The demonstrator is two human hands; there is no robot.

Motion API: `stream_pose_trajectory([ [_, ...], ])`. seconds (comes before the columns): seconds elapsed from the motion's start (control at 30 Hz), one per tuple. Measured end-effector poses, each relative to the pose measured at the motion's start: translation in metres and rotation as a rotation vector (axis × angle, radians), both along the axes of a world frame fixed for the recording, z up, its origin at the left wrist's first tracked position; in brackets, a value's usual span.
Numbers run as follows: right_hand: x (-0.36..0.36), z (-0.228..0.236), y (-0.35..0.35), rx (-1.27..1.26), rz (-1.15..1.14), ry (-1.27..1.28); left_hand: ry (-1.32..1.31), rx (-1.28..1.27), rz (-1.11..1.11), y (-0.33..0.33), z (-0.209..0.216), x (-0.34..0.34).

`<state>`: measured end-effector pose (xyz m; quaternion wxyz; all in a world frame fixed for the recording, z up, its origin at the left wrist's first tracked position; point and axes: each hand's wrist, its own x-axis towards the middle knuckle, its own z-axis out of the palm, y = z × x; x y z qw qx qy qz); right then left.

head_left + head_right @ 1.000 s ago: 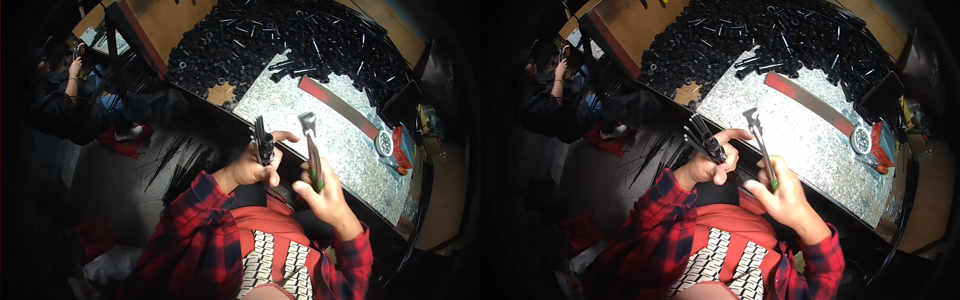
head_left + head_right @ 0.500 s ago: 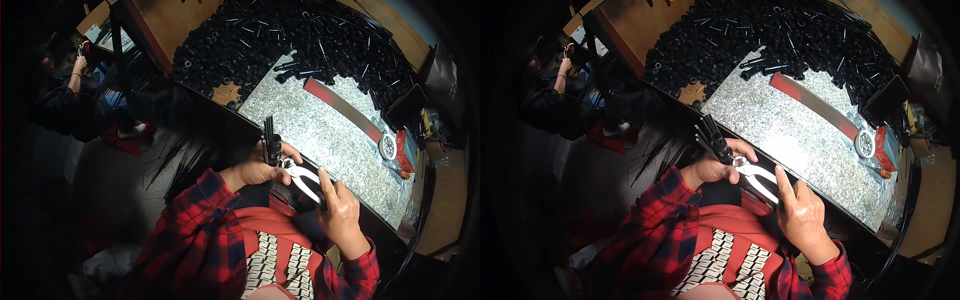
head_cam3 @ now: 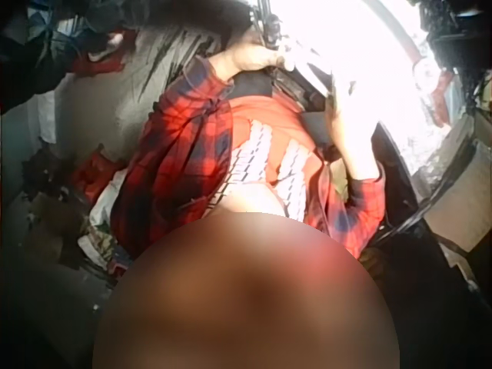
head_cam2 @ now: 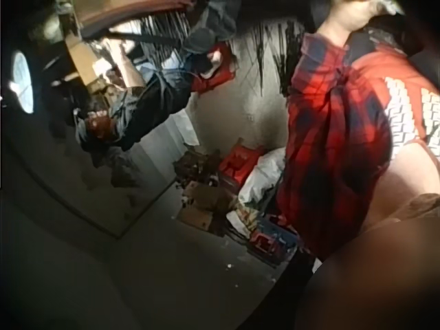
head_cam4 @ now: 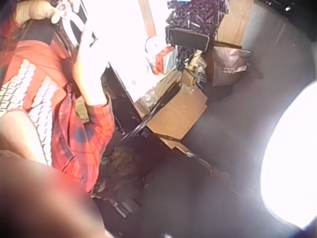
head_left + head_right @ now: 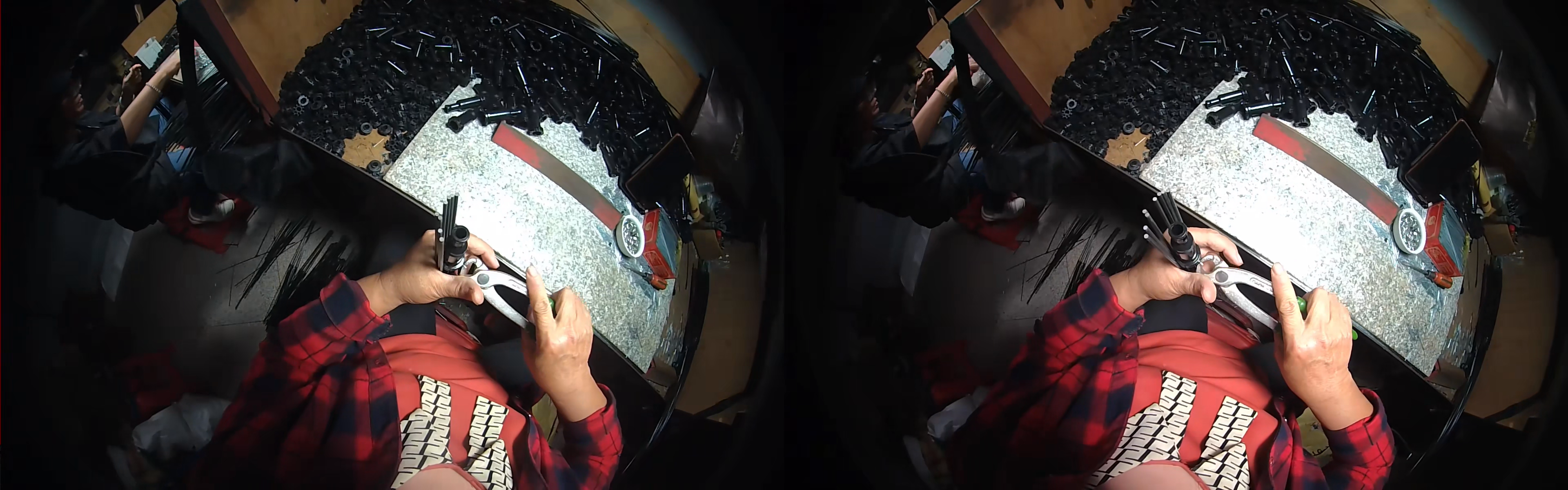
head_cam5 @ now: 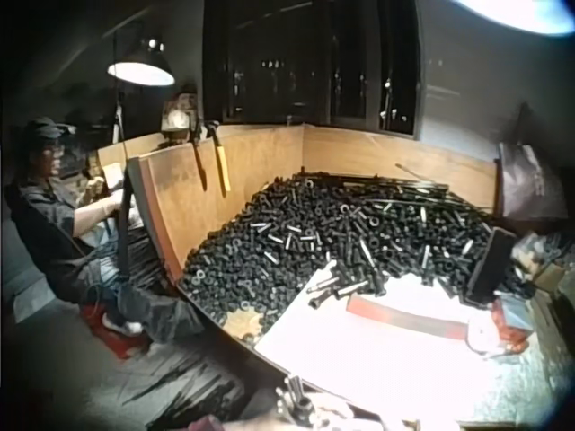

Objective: Assembling black wire bundles and metallic components using a hammer, pliers, and a wrench at a factory workbench.

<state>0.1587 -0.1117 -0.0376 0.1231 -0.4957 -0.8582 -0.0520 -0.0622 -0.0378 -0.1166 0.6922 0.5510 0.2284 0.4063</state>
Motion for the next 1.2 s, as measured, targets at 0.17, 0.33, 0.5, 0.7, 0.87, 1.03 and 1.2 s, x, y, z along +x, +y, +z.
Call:
stream_pose_trajectory([
  [0.17,0.0,0.01,-0.003,-0.258,-0.027,0.097,0.026,-0.04,0.035,-0.004,0.0,0.002],
  [0.33,0.0,0.011,-0.002,-0.28,-0.028,0.115,-0.046,-0.014,0.041,-0.001,0.001,0.004],
  [0.5,0.002,0.017,0.0,-0.106,0.013,0.068,-0.025,-0.07,-0.007,0.0,0.008,0.0],
  [0.7,0.009,0.021,-0.012,-0.084,0.042,-0.044,0.01,-0.098,-0.049,-0.007,0.01,0.0],
  [0.87,0.007,0.022,-0.017,-0.093,0.025,-0.079,0.198,-0.012,-0.081,-0.005,0.017,0.0],
  [1.03,0.011,0.018,-0.015,-0.28,0.012,0.04,0.22,0.005,-0.11,-0.002,0.018,0.001],
  [1.2,0.024,0.019,0.004,-0.469,-0.013,0.284,-0.1,0.005,0.037,0.007,0.008,-0.004],
])
